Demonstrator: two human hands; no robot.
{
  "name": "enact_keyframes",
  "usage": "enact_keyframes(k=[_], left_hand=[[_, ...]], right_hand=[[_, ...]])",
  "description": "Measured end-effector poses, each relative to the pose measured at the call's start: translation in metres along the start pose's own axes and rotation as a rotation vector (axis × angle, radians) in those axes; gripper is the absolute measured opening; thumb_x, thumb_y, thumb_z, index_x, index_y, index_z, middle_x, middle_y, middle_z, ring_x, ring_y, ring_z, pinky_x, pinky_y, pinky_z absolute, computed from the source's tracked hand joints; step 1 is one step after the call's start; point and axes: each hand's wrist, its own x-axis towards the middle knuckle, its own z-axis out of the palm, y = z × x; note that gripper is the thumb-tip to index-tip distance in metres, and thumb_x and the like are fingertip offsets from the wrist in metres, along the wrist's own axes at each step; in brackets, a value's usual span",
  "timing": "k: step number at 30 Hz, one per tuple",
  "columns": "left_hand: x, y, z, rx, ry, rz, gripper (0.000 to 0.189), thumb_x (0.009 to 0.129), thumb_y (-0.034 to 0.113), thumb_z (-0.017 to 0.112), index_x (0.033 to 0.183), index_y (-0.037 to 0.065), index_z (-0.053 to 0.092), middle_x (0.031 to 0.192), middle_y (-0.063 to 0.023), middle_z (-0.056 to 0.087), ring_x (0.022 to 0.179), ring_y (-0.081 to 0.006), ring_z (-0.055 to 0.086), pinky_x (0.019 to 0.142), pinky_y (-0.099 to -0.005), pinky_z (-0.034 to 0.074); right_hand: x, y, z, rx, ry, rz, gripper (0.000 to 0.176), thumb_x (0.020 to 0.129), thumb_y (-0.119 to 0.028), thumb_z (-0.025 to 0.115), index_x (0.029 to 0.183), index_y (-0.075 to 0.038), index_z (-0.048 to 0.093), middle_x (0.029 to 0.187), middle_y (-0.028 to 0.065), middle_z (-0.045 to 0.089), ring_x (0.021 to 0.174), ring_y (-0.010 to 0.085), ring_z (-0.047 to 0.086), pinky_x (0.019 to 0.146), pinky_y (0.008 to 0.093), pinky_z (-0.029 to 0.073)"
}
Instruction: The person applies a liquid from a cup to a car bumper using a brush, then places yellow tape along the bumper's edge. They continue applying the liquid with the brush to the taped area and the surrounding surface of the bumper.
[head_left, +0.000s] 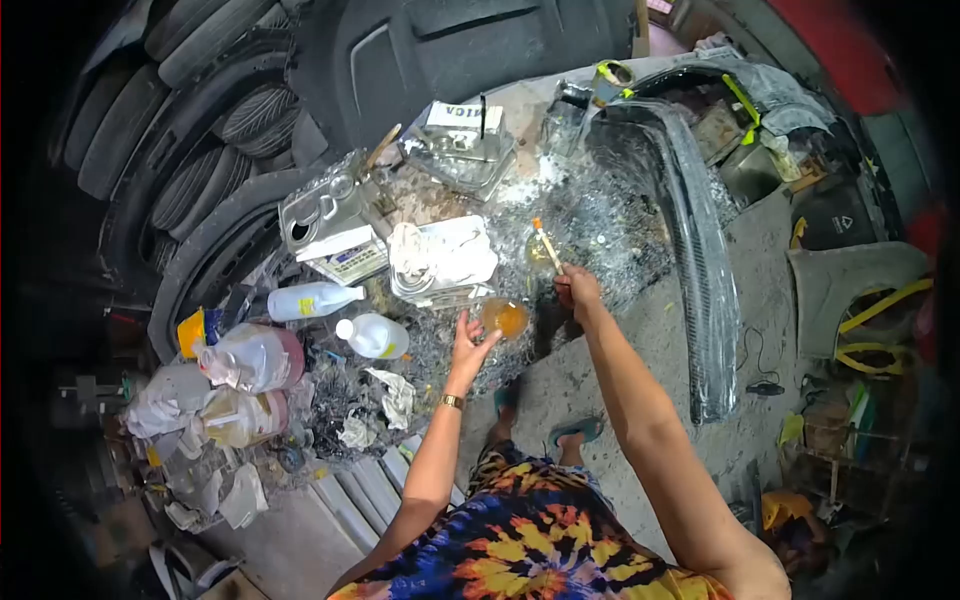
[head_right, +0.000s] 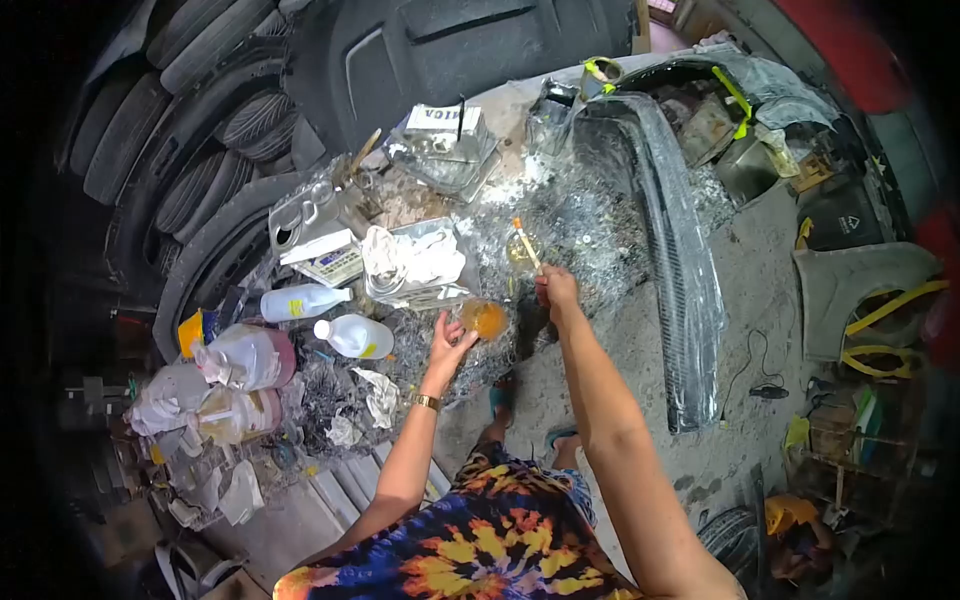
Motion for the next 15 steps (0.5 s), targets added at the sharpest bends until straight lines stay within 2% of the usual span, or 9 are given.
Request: enact_keyframes(k=[2, 3, 5, 9, 12, 14, 15], left_hand=[[-0.014, 0.014, 0.008, -0.032, -0.043, -0.006, 0.106, 0.075, 0.030, 0.081, 0.150, 0.003, 0.011, 0.137, -0.0225, 0.042, 0.124, -0.0299, 0.046, 0.094, -0.0389, 0.047], [0.006, 0.009, -0.014, 0.004, -0.025, -0.003, 0.106, 0.075, 0.030, 0.081, 0.150, 0.003, 0.011, 0.137, -0.0225, 0.042, 0.124, -0.0299, 0.046, 0.094, -0.0389, 0.047], [0.007, 0.012, -0.009, -0.025, -0.038, 0.003, 0.105, 0.076, 0.029, 0.080, 0.149, 0.002, 0.011, 0.134, -0.0224, 0.045, 0.121, -0.0293, 0.048, 0.093, -0.0381, 0.047], [0.014, 0.001, -0.006, 0.026, -0.040, 0.004, 0.097, 0.079, 0.024, 0.078, 0.150, 0.008, 0.013, 0.131, -0.0201, 0.047, 0.119, -0.0257, 0.049, 0.094, -0.0370, 0.045], [0.018, 0.003, -0.004, -0.011, -0.038, 0.025, 0.103, 0.075, 0.025, 0.081, 0.148, 0.002, 0.012, 0.125, -0.0197, 0.052, 0.116, -0.0273, 0.051, 0.092, -0.0377, 0.046], [0.016, 0.006, -0.001, -0.095, -0.036, 0.025, 0.093, 0.074, 0.022, 0.082, 0.142, 0.002, 0.022, 0.121, -0.0184, 0.053, 0.114, -0.0257, 0.052, 0.091, -0.0379, 0.047], [0.016, 0.006, 0.001, -0.094, -0.041, 0.026, 0.093, 0.074, 0.022, 0.082, 0.142, 0.002, 0.022, 0.121, -0.0184, 0.053, 0.114, -0.0257, 0.052, 0.091, -0.0379, 0.047]], right_hand=[[-0.023, -0.011, 0.007, -0.026, 0.224, -0.076, 0.015, 0.091, -0.020, 0.058, 0.097, -0.006, 0.057, 0.070, 0.0023, 0.062, 0.041, 0.0084, 0.044, 0.035, 0.0242, 0.034], [0.003, 0.005, 0.023, 0.004, 0.198, -0.064, 0.015, 0.091, -0.020, 0.058, 0.097, -0.006, 0.057, 0.070, 0.0023, 0.062, 0.041, 0.0084, 0.044, 0.035, 0.0242, 0.034], [0.001, 0.003, 0.016, 0.011, 0.110, -0.105, 0.012, 0.093, -0.017, 0.056, 0.098, -0.006, 0.057, 0.075, 0.0033, 0.063, 0.049, 0.0075, 0.050, 0.041, 0.0219, 0.038], [-0.018, -0.002, 0.023, 0.037, 0.116, -0.153, 0.012, 0.094, -0.017, 0.055, 0.099, -0.006, 0.057, 0.081, 0.0045, 0.065, 0.059, 0.0075, 0.055, 0.049, 0.0200, 0.044], [-0.039, 0.004, 0.028, 0.155, 0.072, -0.231, 0.013, 0.095, -0.017, 0.054, 0.101, -0.005, 0.057, 0.087, 0.0056, 0.066, 0.067, 0.0076, 0.058, 0.056, 0.0199, 0.048], [-0.065, 0.016, 0.028, 0.246, 0.074, -0.208, 0.013, 0.096, -0.016, 0.053, 0.103, -0.005, 0.056, 0.089, 0.0066, 0.066, 0.067, 0.0081, 0.058, 0.057, 0.0208, 0.049], [-0.080, 0.024, 0.025, 0.268, 0.056, -0.210, 0.013, 0.096, -0.015, 0.053, 0.103, -0.004, 0.056, 0.089, 0.0070, 0.066, 0.068, 0.0082, 0.059, 0.057, 0.0210, 0.049]])
